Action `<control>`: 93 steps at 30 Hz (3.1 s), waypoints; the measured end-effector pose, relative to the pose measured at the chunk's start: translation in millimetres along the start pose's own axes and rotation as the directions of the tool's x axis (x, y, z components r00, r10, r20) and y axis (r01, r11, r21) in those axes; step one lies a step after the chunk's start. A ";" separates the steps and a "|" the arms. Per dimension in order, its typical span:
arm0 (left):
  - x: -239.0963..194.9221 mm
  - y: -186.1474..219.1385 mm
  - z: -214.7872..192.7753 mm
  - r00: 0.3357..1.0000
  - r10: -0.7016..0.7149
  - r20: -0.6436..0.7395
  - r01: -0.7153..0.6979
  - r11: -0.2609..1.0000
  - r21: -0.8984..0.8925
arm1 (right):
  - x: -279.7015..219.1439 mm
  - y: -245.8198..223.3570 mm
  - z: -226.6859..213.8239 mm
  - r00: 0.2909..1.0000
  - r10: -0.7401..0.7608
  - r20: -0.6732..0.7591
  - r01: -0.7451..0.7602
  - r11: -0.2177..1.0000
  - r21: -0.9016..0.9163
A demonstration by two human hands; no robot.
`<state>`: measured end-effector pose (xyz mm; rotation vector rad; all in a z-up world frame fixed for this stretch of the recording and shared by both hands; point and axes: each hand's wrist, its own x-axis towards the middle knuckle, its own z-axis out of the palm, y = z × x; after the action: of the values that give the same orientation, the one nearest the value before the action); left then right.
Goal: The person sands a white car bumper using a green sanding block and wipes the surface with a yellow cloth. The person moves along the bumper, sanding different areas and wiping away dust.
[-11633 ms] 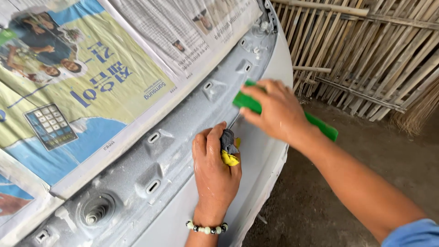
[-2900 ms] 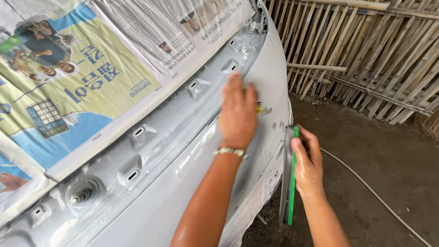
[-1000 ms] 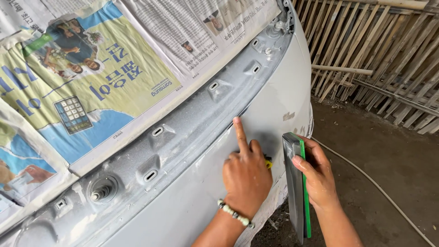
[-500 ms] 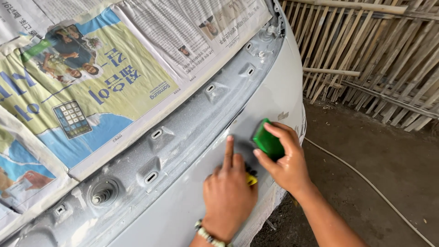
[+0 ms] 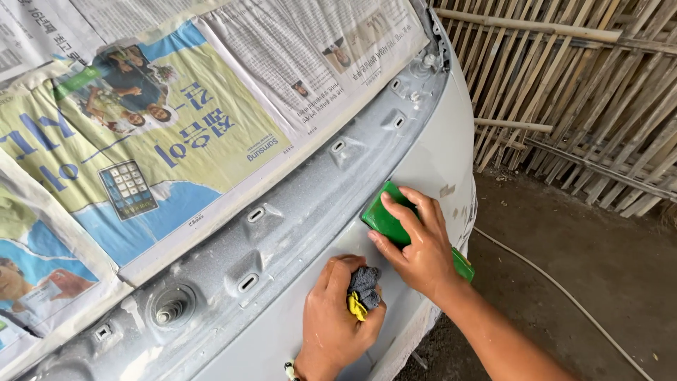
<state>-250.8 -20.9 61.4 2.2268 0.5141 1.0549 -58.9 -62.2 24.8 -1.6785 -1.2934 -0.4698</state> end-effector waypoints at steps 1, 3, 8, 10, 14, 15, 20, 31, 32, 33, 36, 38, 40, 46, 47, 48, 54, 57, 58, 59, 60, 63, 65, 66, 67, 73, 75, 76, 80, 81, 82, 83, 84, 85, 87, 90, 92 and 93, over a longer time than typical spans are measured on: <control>0.6 1.4 -0.2 1.000 -0.004 0.000 0.004 1.000 0.000 | 2.0 1.3 -1.0 1.000 0.001 0.003 -0.001 1.000 0.001; 0.2 3.8 0.1 0.999 -0.052 0.013 0.052 0.999 -0.001 | 3.5 4.3 -3.0 0.988 0.147 0.042 -0.151 0.982 0.112; 3.1 -0.1 2.2 1.000 -0.019 -0.004 0.019 1.000 -0.001 | 7.0 2.8 -3.1 0.998 0.048 -0.036 -0.047 0.998 0.033; -2.3 -0.3 3.8 1.000 -0.026 0.000 0.026 1.000 -0.001 | 2.8 2.7 -4.1 1.000 0.006 0.015 -0.007 1.000 0.028; 1.3 -0.4 4.5 0.999 -0.049 -0.011 0.049 0.999 0.019 | 8.1 0.1 -1.1 0.996 0.077 -0.047 -0.075 0.997 0.035; 0.3 0.0 5.1 0.999 -0.052 -0.010 0.052 0.998 0.023 | 3.1 -4.8 -1.3 1.000 0.019 0.009 -0.019 1.000 0.009; -4.2 1.7 4.7 0.996 -0.091 0.007 0.091 0.995 0.033 | 9.3 0.0 2.4 0.978 0.208 -0.019 -0.201 0.962 0.183; -12.1 -8.1 18.4 0.991 0.052 -0.119 -0.038 0.993 0.115 | 22.8 56.0 -25.2 0.946 0.078 -0.313 -0.098 0.994 -0.048; -13.9 -9.0 21.2 0.981 0.104 -0.161 -0.067 0.973 0.222 | 9.7 55.5 -31.4 0.944 0.184 -0.275 -0.158 0.981 0.114; -16.1 -10.2 25.3 0.967 0.160 -0.199 -0.088 0.940 0.329 | -3.2 56.2 -37.4 0.935 0.279 -0.219 -0.217 0.938 0.271; 0.5 -1.6 35.6 0.949 0.202 -0.242 -0.037 0.834 0.550 | -35.1 71.0 -44.9 0.865 0.499 -0.047 -0.405 0.752 0.520; 18.3 -0.1 47.5 0.943 0.193 -0.270 0.012 0.795 0.606 | -56.5 83.5 -42.7 0.874 0.486 -0.015 -0.417 0.765 0.490; 45.2 -2.0 67.8 0.930 0.185 -0.316 0.072 0.754 0.653 | -68.9 101.9 -43.3 0.890 0.455 0.019 -0.413 0.789 0.455; 155.3 -19.7 179.0 0.898 0.249 -0.363 0.044 0.770 0.637 | -100.1 178.3 -71.9 0.851 0.443 0.282 -0.518 0.623 0.586; 177.0 -26.4 206.5 0.919 0.280 -0.279 -0.025 0.745 0.666 | -103.9 193.8 -78.5 0.818 0.481 0.315 -0.567 0.587 0.578; 199.2 -34.3 232.4 0.933 0.306 -0.192 -0.094 0.719 0.689 | -107.4 209.1 -84.6 0.783 0.517 0.347 -0.614 0.550 0.566; 134.9 45.0 342.8 0.998 0.019 -0.062 -0.010 0.988 0.153 | -177.3 366.5 -77.6 0.389 0.719 0.576 -0.849 0.036 0.527; 65.9 25.8 402.5 0.955 -0.281 -0.096 0.234 0.911 -0.338 | -253.6 437.5 -44.2 0.303 0.631 0.715 -0.883 -0.095 0.459; 47.5 10.7 415.8 0.952 -0.290 -0.100 0.243 0.912 -0.331 | -286.9 455.3 -17.0 0.261 0.583 0.770 -0.894 -0.156 0.421; 26.8 -2.9 429.2 0.871 -0.491 -0.020 0.420 0.766 -0.487 | -321.7 471.0 2.6 0.217 0.535 0.817 -0.900 -0.214 0.379; 5.0 -16.1 441.8 0.751 -0.654 0.090 0.561 0.561 -0.608 | -356.1 484.5 18.4 0.173 0.483 0.859 -0.903 -0.270 0.334; -61.3 -49.7 445.9 0.515 -0.798 0.314 0.550 0.027 -0.835 | -400.6 489.3 73.6 0.066 0.310 0.948 -0.889 -0.413 0.197; -89.6 -44.1 405.7 0.472 -0.783 0.405 0.462 -0.172 -0.870 | -438.7 544.9 129.1 0.004 0.190 0.982 -0.865 -0.492 0.099; -105.5 -40.3 385.8 0.438 -0.749 0.497 0.349 -0.367 -0.862 | -494.5 553.0 168.8 -0.027 0.130 0.991 -0.849 -0.527 0.046; -120.0 -36.7 368.9 0.441 -0.748 0.497 0.353 -0.364 -0.862 | -452.7 519.0 137.4 -0.021 0.130 0.991 -0.848 -0.528 0.051; -282.2 -112.8 346.5 0.423 -0.757 0.499 0.088 -0.513 -0.854 | -378.7 300.6 89.0 -0.203 -0.074 0.976 -0.898 -0.384 -0.216; -316.1 -111.9 332.3 0.329 -0.832 0.446 0.088 -0.443 -0.892 | -360.0 245.1 65.7 -0.317 -0.175 0.932 -0.852 -0.379 -0.361; -327.8 -107.9 322.5 0.327 -0.838 0.437 0.077 -0.437 -0.896 | -369.1 231.1 65.7 -0.324 -0.183 0.928 -0.852 -0.370 -0.370; -389.6 -124.6 296.5 0.363 -0.880 0.306 -0.050 -0.346 -0.937 | -382.1 168.8 63.8 -0.303 -0.215 0.928 -0.884 -0.301 -0.358; -412.7 -133.9 295.7 0.413 -0.875 0.253 -0.106 -0.323 -0.941 | -385.2 152.8 57.9 -0.361 -0.218 0.907 -0.883 -0.232 -0.407; -415.6 -119.8 288.0 0.406 -0.881 0.243 -0.122 -0.316 -0.941 | -391.6 142.7 54.1 -0.374 -0.224 0.900 -0.880 -0.219 -0.421; -415.6 -108.6 278.3 0.349 -0.909 0.228 -0.163 -0.298 -0.940 | -396.1 132.6 52.2 -0.398 -0.253 0.882 -0.874 -0.187 -0.448; -414.1 -97.4 269.2 0.290 -0.933 0.214 -0.203 -0.279 -0.939 | -399.4 123.6 50.2 -0.423 -0.281 0.862 -0.866 -0.154 -0.475; -403.2 -76.6 253.8 0.291 -0.932 0.214 -0.199 -0.278 -0.940 | -407.0 119.0 52.3 -0.420 -0.282 0.863 -0.867 -0.157 -0.473; -376.0 -36.7 227.3 0.110 -0.956 0.270 -0.252 -0.290 -0.923 | -419.7 116.1 55.2 -0.313 -0.402 0.860 -0.860 -0.265 -0.437; -358.1 -33.0 220.4 0.132 -0.962 0.240 -0.210 -0.264 -0.942 | -423.3 125.6 57.1 -0.209 -0.366 0.907 -0.884 -0.326 -0.335; -310.5 4.6 206.1 0.170 -0.962 0.214 -0.088 -0.231 -0.969 | -421.2 137.1 57.3 -0.132 -0.272 0.953 -0.921 -0.322 -0.219; -285.3 23.8 199.8 0.209 -0.962 0.174 0.011 -0.176 -0.984 | -419.0 143.8 57.4 -0.064 -0.193 0.979 -0.950 -0.289 -0.119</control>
<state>-263.9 -274.0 -178.6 -0.0301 0.8501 1.0924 -98.3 -242.5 -382.0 -0.8603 -0.3751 2.0862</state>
